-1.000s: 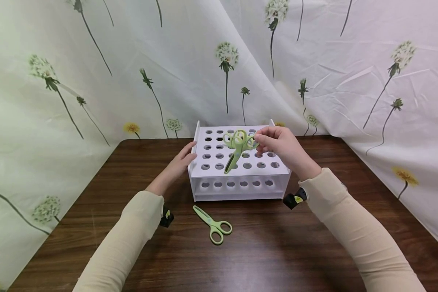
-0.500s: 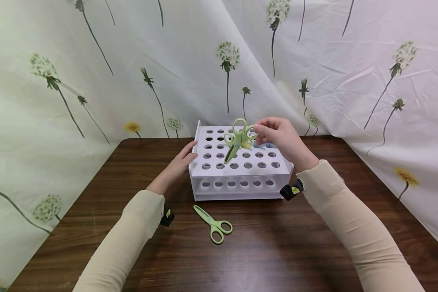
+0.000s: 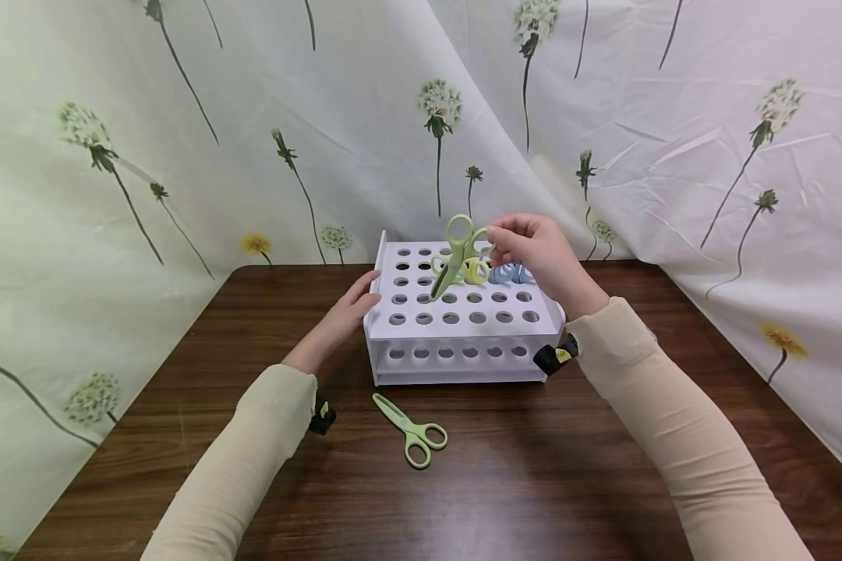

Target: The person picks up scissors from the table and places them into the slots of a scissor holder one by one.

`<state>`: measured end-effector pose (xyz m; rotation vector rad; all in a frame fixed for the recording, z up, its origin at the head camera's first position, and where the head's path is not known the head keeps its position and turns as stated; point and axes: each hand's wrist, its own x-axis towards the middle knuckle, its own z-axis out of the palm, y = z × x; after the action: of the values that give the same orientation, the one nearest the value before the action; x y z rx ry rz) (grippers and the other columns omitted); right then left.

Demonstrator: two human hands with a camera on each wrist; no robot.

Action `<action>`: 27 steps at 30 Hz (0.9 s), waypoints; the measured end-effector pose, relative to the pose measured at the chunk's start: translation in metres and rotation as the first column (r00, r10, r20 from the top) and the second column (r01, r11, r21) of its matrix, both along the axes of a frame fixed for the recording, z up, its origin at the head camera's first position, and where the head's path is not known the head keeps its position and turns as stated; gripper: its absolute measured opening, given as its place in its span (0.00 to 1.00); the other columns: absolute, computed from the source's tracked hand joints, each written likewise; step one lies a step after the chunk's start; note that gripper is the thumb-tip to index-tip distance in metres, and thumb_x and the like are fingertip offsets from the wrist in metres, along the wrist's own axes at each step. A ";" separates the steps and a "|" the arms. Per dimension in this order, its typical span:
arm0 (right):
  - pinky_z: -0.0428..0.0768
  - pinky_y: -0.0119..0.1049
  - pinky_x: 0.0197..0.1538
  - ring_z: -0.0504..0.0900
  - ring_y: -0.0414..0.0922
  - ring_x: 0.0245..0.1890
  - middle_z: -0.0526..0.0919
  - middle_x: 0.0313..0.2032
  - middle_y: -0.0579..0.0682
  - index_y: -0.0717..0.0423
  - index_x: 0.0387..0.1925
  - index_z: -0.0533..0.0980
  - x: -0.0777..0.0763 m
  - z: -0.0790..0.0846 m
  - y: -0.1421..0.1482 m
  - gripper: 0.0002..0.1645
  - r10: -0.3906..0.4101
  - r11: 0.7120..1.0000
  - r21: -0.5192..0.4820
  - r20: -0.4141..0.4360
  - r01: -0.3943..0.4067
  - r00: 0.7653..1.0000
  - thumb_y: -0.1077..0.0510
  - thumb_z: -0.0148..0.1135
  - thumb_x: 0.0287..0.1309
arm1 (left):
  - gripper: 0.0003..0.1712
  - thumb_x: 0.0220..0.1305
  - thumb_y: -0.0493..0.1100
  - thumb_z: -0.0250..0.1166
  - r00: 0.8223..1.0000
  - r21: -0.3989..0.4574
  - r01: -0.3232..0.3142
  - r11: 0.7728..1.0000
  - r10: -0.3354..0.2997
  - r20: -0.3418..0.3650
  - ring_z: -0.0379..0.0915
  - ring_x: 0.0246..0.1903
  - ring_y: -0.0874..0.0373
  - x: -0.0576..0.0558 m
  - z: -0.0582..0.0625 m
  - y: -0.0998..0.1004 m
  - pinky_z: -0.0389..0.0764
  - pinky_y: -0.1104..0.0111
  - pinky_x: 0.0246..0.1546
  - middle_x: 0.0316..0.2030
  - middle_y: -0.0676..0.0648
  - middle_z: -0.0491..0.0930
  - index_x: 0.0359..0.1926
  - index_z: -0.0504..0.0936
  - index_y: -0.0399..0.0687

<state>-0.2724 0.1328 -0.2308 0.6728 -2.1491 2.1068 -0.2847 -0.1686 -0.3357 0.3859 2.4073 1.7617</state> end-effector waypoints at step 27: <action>0.77 0.32 0.30 0.77 0.43 0.22 0.76 0.25 0.52 0.70 0.37 0.75 -0.017 0.004 -0.012 0.10 -0.059 0.997 -0.043 0.022 0.060 0.998 0.64 0.58 0.59 | 0.31 0.71 0.48 0.44 1.000 -0.001 0.010 1.000 -0.010 -0.011 0.51 0.62 0.44 -0.001 -0.001 -0.001 0.57 0.50 0.58 0.69 0.40 0.44 0.71 0.47 0.53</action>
<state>-0.2898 0.1205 -0.2266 0.5775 -2.0989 2.1331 -0.2855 -0.1700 -0.3370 0.4077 2.4097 1.7591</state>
